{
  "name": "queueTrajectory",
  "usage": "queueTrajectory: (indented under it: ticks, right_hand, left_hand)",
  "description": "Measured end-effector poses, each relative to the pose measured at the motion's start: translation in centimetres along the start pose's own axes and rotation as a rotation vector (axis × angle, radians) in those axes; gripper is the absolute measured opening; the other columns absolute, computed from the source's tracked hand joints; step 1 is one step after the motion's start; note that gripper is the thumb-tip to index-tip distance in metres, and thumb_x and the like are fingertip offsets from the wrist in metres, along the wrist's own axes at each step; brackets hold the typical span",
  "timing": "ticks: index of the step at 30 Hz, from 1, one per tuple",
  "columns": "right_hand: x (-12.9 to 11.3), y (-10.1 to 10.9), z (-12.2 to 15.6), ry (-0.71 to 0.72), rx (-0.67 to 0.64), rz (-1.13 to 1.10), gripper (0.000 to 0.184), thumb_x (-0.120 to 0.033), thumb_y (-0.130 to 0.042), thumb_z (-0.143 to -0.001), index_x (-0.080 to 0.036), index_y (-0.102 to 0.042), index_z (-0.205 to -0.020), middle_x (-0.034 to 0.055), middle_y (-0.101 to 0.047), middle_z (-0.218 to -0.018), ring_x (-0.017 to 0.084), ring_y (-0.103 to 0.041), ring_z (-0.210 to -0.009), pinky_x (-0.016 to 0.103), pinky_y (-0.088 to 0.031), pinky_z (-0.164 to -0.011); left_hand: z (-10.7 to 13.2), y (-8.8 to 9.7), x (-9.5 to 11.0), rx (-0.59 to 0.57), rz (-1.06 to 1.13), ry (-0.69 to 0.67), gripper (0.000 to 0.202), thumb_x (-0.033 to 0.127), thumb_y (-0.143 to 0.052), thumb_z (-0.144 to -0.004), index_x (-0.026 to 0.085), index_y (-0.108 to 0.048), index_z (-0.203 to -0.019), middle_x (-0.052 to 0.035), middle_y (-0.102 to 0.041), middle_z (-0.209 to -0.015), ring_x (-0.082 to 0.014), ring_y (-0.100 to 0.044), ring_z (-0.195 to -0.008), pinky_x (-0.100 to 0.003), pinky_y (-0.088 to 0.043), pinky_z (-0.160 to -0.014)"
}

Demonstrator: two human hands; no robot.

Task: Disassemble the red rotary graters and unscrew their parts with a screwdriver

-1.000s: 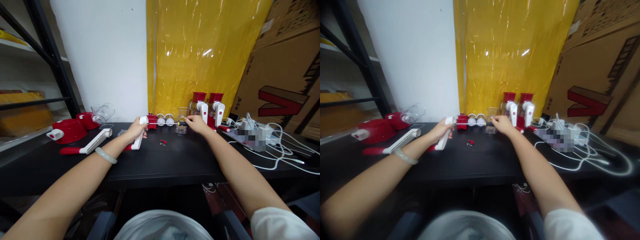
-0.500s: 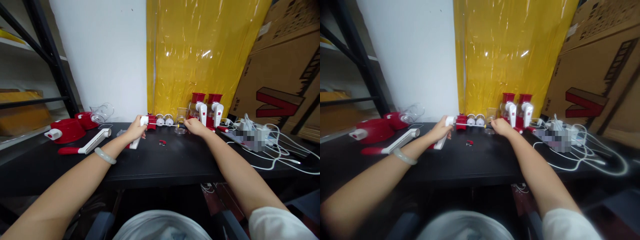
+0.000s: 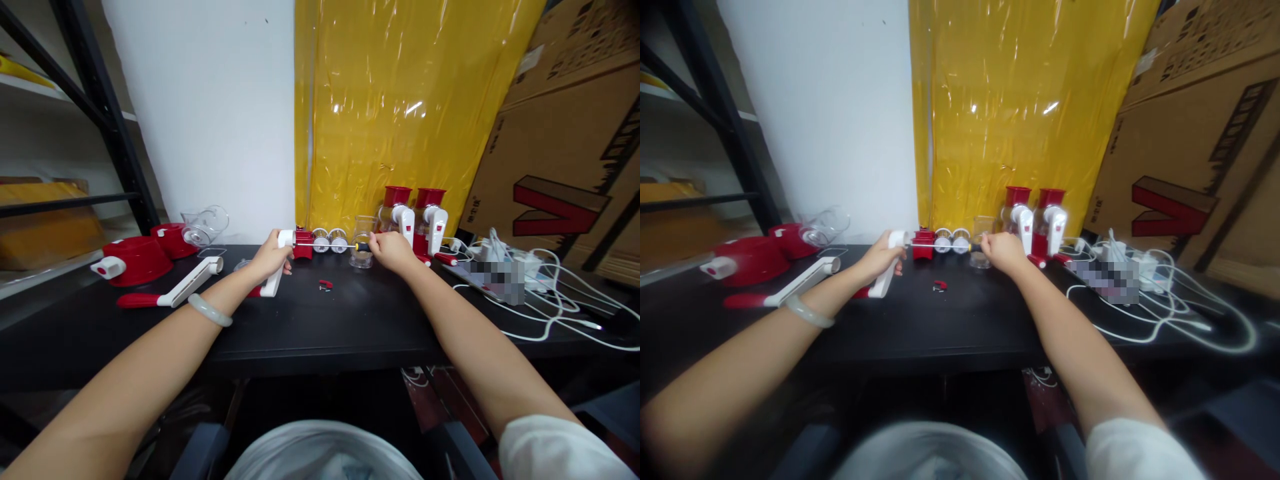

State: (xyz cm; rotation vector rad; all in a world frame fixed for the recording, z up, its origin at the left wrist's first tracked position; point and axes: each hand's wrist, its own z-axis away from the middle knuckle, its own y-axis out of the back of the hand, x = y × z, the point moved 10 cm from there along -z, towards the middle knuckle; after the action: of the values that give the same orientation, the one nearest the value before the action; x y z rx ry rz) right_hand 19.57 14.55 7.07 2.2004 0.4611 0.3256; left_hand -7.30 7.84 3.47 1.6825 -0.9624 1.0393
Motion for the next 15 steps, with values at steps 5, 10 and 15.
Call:
queueTrajectory:
  ticks: [5, 10, 15]
  right_hand:
    - [-0.4, 1.4, 0.3, 0.017, 0.065, 0.026, 0.048, -0.036, -0.033, -0.098, -0.016, -0.073, -0.079, 0.0108, -0.075, -0.081, 0.019, -0.064, -0.069, 0.03, -0.026, -0.058]
    - [-0.8, 2.8, 0.7, 0.049, 0.131, 0.039, 0.046, -0.035, -0.035, -0.096, -0.015, -0.07, -0.075, 0.012, -0.073, -0.079, 0.018, -0.061, -0.067, 0.03, -0.023, -0.057]
    - [-0.7, 3.1, 0.8, 0.034, 0.175, -0.051, 0.043, -0.037, -0.038, -0.094, -0.016, -0.066, -0.069, 0.0098, -0.07, -0.071, 0.017, -0.057, -0.062, 0.029, -0.025, -0.058]
  left_hand:
    - [0.0, -0.2, -0.2, -0.024, 0.061, 0.03, 0.041, 0.009, -0.055, -0.068, 0.023, -0.04, -0.103, 0.0045, -0.052, -0.069, -0.0101, -0.052, -0.046, -0.024, -0.051, -0.045]
    - [0.1, -0.5, -0.8, -0.066, 0.114, 0.097, 0.045, 0.009, -0.056, -0.066, 0.023, -0.041, -0.107, 0.0042, -0.053, -0.071, -0.0088, -0.051, -0.046, -0.023, -0.051, -0.045]
    - [-0.1, -0.6, -1.4, -0.071, 0.097, 0.13, 0.045, 0.009, -0.057, -0.065, 0.022, -0.042, -0.106, 0.0044, -0.053, -0.07, -0.0092, -0.052, -0.046, -0.023, -0.051, -0.045]
